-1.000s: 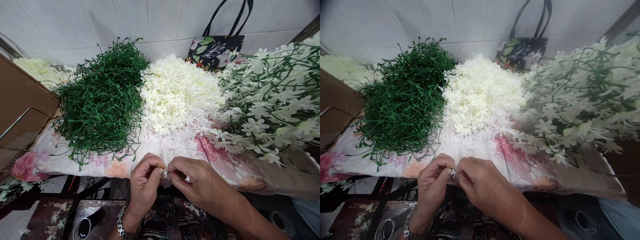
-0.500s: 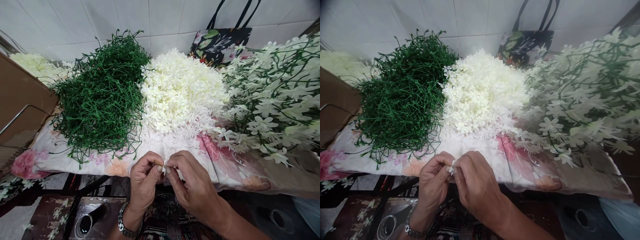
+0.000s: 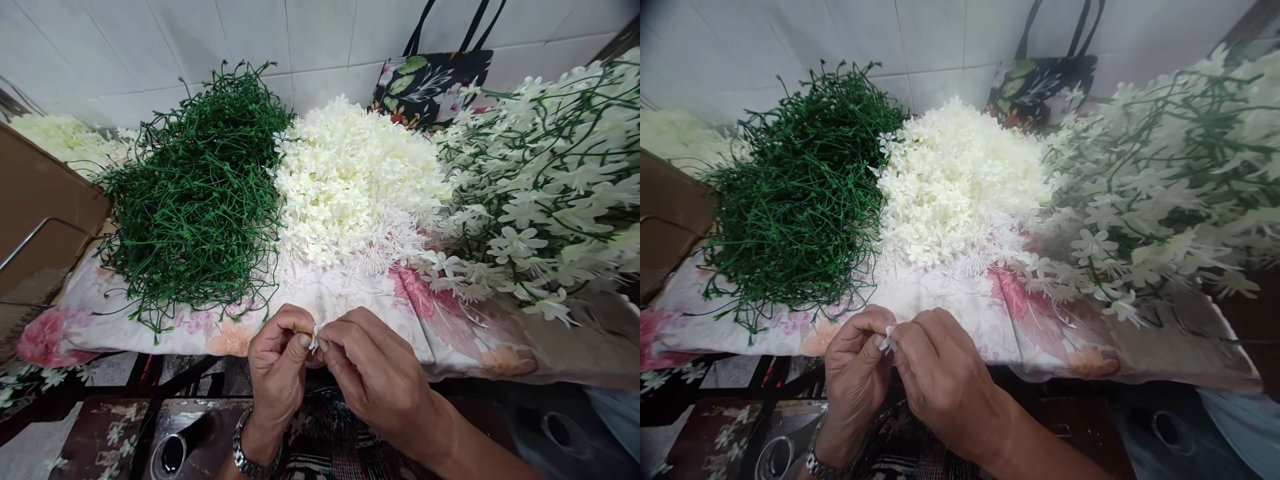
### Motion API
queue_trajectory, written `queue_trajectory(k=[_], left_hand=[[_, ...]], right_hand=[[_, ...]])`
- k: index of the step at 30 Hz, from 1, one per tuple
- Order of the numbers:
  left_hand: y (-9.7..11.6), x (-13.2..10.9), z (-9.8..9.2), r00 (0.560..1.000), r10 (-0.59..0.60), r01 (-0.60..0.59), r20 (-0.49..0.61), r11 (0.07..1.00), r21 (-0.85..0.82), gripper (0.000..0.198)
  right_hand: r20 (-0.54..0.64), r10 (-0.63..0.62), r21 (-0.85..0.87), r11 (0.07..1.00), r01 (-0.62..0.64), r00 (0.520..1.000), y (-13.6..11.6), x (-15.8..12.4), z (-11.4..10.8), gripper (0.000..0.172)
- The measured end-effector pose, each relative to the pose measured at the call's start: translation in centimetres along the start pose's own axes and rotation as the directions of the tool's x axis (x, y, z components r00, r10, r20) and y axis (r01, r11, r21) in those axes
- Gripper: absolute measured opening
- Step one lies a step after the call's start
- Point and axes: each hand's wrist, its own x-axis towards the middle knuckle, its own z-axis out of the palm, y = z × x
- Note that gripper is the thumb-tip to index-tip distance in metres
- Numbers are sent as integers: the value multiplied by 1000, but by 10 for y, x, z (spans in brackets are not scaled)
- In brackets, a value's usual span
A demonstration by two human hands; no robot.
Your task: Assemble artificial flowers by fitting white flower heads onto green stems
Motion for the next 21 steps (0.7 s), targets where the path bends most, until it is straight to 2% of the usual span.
queue_trajectory(k=[12,21], left_hand=[[-7,0,-6,991,115,-119,73,991,61,1],[-7,-1,-14,927,309,-357,213,900,248,10]], right_hand=[[-21,-10,-5,1000,10,1000,2,-3,0,13],[26,82,194,977,-85,996,4,-4,-2,11]])
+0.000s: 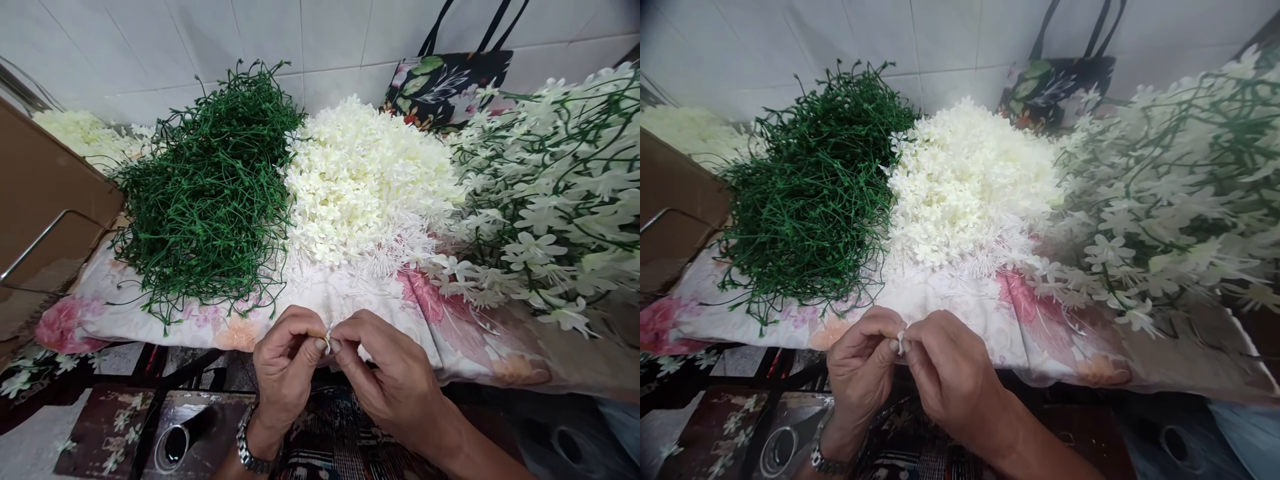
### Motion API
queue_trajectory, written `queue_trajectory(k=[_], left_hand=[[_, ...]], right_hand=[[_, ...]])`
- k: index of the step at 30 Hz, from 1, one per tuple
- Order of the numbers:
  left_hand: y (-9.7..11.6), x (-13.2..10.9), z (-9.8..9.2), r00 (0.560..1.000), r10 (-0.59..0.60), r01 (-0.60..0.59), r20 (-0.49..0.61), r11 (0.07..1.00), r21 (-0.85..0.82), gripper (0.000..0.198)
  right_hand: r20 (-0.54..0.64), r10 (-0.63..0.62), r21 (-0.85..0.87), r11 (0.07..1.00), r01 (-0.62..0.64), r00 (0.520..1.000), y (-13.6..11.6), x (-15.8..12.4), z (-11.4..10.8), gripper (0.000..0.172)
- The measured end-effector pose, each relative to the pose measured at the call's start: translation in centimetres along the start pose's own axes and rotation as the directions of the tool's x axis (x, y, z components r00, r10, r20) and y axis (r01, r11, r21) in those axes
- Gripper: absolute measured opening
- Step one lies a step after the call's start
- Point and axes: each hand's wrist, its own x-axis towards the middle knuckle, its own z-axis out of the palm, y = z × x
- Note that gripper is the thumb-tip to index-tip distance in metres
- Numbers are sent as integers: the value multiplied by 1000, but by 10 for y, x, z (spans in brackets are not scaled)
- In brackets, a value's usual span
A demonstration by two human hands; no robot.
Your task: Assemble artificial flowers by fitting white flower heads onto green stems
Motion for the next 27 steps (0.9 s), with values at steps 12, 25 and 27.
queue_trajectory(k=[12,25,27], left_hand=[[9,-3,7,997,37,-50,65,976,211,17],[15,-1,7,992,-71,43,105,969,245,13],[16,1,7,991,-74,46,110,970,237,14]], right_hand=[[-78,167,92,983,-160,983,5,-5,4,10],[-33,149,107,984,-145,988,10,-10,2,10],[-29,139,93,986,-136,990,11,-10,1,10]])
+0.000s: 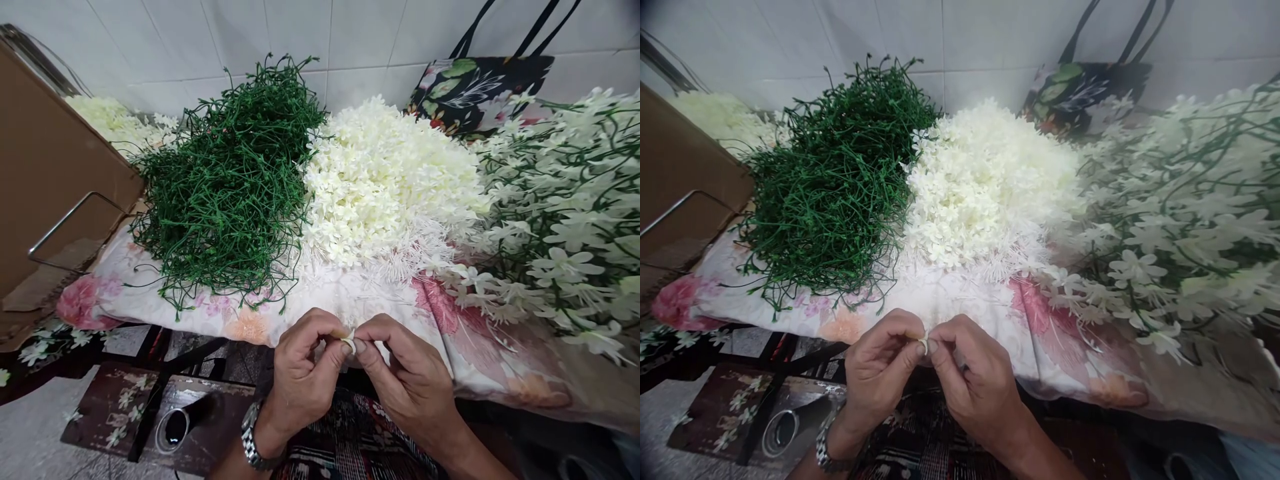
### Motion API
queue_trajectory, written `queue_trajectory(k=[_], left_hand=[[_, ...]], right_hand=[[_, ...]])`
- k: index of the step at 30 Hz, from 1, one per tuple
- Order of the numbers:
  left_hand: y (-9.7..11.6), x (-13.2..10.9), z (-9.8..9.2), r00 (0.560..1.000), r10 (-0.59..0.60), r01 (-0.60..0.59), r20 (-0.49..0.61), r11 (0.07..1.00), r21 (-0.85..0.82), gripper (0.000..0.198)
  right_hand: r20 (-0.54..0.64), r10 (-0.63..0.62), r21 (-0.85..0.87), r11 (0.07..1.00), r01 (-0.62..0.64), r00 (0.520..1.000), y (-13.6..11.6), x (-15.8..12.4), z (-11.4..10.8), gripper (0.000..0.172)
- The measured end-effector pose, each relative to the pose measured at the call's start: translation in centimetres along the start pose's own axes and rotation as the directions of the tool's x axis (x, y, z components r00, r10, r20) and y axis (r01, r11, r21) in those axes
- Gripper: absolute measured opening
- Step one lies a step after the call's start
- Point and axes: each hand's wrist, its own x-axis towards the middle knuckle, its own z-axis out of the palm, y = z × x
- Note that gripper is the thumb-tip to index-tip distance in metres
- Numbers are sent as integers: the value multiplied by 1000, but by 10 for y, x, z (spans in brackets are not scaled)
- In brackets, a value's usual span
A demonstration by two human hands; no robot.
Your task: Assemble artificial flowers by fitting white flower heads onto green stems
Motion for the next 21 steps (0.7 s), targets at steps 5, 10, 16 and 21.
queue_trajectory(k=[5,10,16,21], left_hand=[[3,3,0,999,-39,40,7,999,-37,12],[1,1,3,995,-103,104,5,991,-79,11],[1,5,6,961,-276,273,18,937,-216,8],[6,12,3,933,-350,358,77,899,-252,14]], right_hand=[[11,53,48,997,-53,999,2,0,0,9],[65,97,124,987,-105,993,3,1,-1,10],[68,103,125,986,-111,992,4,5,-2,8],[58,133,86,987,-138,989,4,5,-4,4]])
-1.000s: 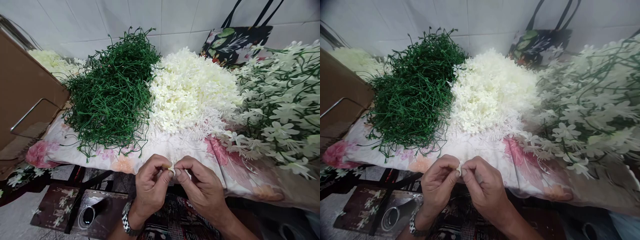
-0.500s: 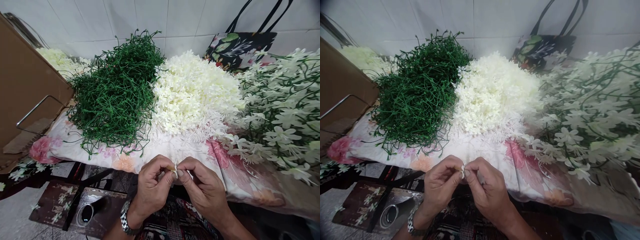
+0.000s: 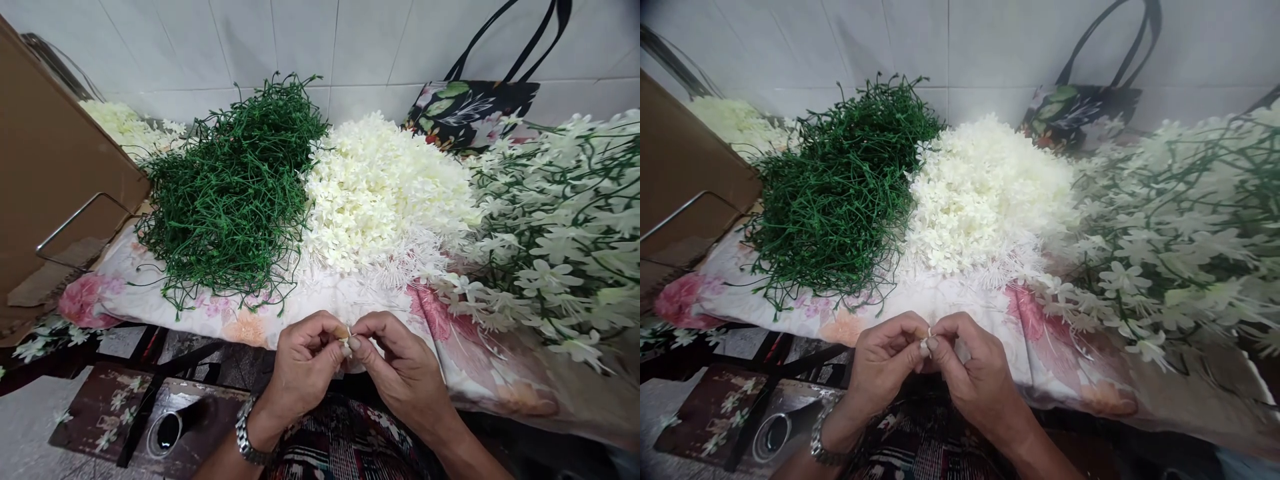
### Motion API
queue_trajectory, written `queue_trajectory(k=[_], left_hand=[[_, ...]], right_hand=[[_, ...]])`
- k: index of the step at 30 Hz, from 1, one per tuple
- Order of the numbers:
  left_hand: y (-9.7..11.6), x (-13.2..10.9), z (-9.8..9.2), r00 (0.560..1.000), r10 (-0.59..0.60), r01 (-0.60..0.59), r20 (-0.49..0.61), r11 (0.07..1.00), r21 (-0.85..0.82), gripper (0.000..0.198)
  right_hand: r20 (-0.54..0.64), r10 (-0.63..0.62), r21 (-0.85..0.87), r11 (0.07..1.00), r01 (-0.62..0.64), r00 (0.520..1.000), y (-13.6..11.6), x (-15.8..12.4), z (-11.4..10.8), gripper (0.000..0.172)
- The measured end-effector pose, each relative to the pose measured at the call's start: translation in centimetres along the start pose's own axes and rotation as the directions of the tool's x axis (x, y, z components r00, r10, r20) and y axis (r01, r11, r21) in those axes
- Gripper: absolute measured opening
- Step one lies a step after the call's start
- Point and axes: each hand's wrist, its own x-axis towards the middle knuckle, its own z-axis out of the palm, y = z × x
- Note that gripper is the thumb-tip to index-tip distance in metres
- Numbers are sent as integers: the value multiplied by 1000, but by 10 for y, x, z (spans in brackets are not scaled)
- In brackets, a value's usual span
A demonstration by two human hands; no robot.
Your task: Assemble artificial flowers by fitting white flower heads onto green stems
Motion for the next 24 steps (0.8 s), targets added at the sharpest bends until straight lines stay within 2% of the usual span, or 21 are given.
queue_trajectory(k=[4,7,11,17,24], left_hand=[[0,1,-2,999,40,-40,-13,999,-15,11],[-5,0,-3,998,16,-20,-56,997,-68,11],[-8,-2,-2,995,-21,12,-101,996,-89,12],[-4,-4,-3,996,88,-88,-21,996,2,4],[-10,-7,-1,956,292,-276,-44,937,214,13]], right_hand=[[53,13,18,1000,-14,999,3,0,-3,9],[70,15,55,998,-18,997,5,-1,-5,8],[63,-81,-24,996,83,995,2,0,-6,6],[46,-142,-133,980,147,989,1,1,-3,10],[-38,-214,-177,963,204,976,3,0,5,11]])
